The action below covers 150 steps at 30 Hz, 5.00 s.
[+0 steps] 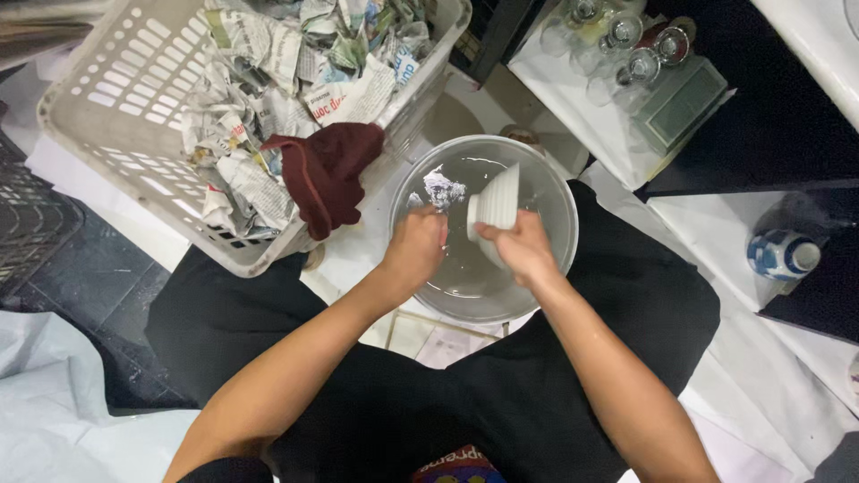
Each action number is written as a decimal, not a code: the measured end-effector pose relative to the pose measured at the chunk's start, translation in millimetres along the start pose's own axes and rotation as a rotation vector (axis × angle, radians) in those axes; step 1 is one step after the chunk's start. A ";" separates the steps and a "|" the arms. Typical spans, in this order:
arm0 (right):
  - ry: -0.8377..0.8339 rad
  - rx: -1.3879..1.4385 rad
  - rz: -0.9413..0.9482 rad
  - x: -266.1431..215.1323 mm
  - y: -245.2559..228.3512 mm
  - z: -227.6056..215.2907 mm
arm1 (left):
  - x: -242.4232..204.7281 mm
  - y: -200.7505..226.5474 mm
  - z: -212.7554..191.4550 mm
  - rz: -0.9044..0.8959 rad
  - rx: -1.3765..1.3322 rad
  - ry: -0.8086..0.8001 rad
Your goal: The person washes and dries a small blue-and-white ceramic jar and a white bowl with a blue pattern using a maroon cloth. The person then wraps the jar in newspaper and places it on a shelf.
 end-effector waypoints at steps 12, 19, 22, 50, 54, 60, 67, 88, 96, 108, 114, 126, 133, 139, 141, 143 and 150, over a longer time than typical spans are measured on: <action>-0.227 0.521 0.249 -1.7 -3.6 13.7 | -5.6 44.2 -48.2 0.108 0.107 0.125; -0.200 0.571 0.168 -7.6 -6.7 15.8 | 1.3 33.8 -56.3 -0.228 -0.290 0.089; -0.227 0.725 0.261 -10.9 -16.5 17.5 | 16.2 29.7 -50.2 -0.266 -0.424 0.028; -0.185 0.617 0.091 -13.6 -13.7 13.7 | -11.4 -0.9 -226.0 -0.477 0.312 0.424; -0.123 0.221 0.182 -17.7 -20.8 -2.2 | -7.1 11.8 -231.9 -0.223 0.235 0.540; -0.058 0.299 -0.037 -21.1 -44.9 -3.5 | -1.9 13.0 -237.1 -0.116 -0.232 0.575; -0.118 0.557 0.007 -18.6 -30.5 3.6 | -0.4 36.3 -240.7 0.081 -1.038 0.591; -0.282 0.881 -0.095 -36.4 -79.2 -7.7 | 12.3 2.6 -185.9 -0.254 -1.526 0.423; -0.328 0.926 -0.120 -33.9 -90.6 -0.6 | -0.2 78.9 -208.2 0.025 -0.143 0.235; -0.241 0.866 -0.082 -32.5 -74.8 -14.5 | -15.9 68.9 -197.0 -0.048 0.203 0.101; -0.226 0.819 -0.016 -30.5 -69.0 -11.0 | -7.0 53.5 -189.1 -0.002 -0.096 0.181; -0.255 0.832 -0.187 -27.3 -61.4 -2.8 | -13.8 124.3 -155.7 0.337 -0.541 0.068; -0.401 1.291 0.033 -34.6 -43.9 21.5 | -47.1 234.8 -87.1 0.731 0.101 -0.131; -0.498 1.333 -0.198 -37.8 -66.4 6.3 | -47.1 236.9 -122.4 0.796 0.169 0.183; -0.456 1.249 -0.274 -33.8 -67.4 -3.5 | -47.5 210.8 -147.3 0.630 -0.060 0.405; -0.425 1.132 -0.282 -35.8 -63.6 -4.7 | -28.7 176.4 -144.8 0.452 -0.276 0.405; -0.129 0.025 -0.831 -74.3 -104.7 -23.1 | 1.7 69.6 -43.7 -0.338 -1.724 0.109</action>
Point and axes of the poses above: each hand's wrist, its own x-axis towards the middle knuckle, its own z-axis out of the palm, y = z × x, the point moved 7 cm from there along x, towards the middle knuckle, and after that the axes turned 15 degrees about -x, right-handed, at the moved point
